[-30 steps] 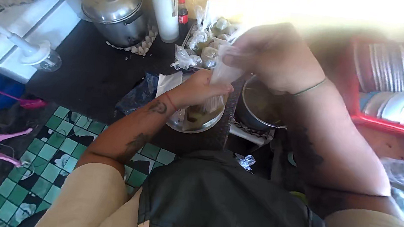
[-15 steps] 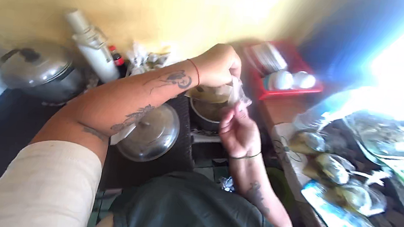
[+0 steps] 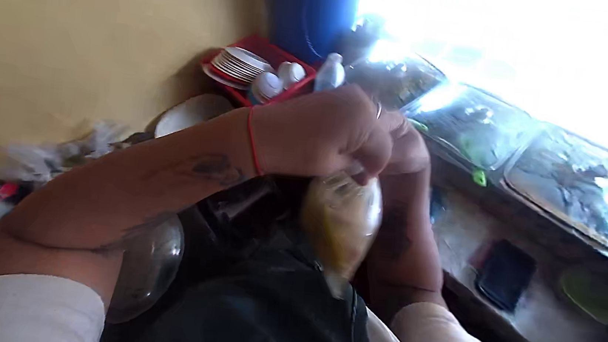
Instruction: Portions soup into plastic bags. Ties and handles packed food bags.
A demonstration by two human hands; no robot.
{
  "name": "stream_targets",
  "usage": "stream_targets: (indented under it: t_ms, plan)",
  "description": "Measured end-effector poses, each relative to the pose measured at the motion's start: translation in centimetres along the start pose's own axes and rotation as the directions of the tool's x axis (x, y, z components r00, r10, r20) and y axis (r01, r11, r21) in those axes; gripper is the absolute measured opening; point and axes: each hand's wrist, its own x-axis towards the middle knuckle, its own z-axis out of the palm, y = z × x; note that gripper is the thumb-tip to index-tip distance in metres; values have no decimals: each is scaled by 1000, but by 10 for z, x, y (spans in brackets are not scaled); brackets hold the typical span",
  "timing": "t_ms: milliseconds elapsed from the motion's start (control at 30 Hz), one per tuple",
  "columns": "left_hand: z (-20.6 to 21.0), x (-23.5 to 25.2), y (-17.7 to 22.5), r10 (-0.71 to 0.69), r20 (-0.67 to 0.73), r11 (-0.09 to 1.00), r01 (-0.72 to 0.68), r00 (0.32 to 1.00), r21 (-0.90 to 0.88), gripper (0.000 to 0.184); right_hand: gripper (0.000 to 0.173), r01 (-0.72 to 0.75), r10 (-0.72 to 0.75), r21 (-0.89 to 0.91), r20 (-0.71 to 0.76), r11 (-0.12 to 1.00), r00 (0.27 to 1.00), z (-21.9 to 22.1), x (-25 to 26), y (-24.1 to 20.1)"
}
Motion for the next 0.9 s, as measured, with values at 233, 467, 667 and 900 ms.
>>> stream_targets:
  t_ms: [233, 467, 667, 900]
  plan:
    - [117, 56, -40, -167, 55, 982, 172, 984, -83, 9, 5, -615, 378, -509, -497, 602, 781, 21, -100, -105]
    - [247, 155, -68, -757, 347, 0, 532, 553, -847, 11, 2, -868, 178, -458, -854, 192, 490, -5, -190, -131]
    - [332, 213, -64, -739, 534, -327, 473, 412, -818, 27, 5, -988, 25, -107, -994, 112, 110, -11, -248, -128]
    - [364, 236, -80, -748, 593, -364, 564, 297, -741, 32, 23, -968, -182, 116, -971, 222, -158, 1, -297, -114]
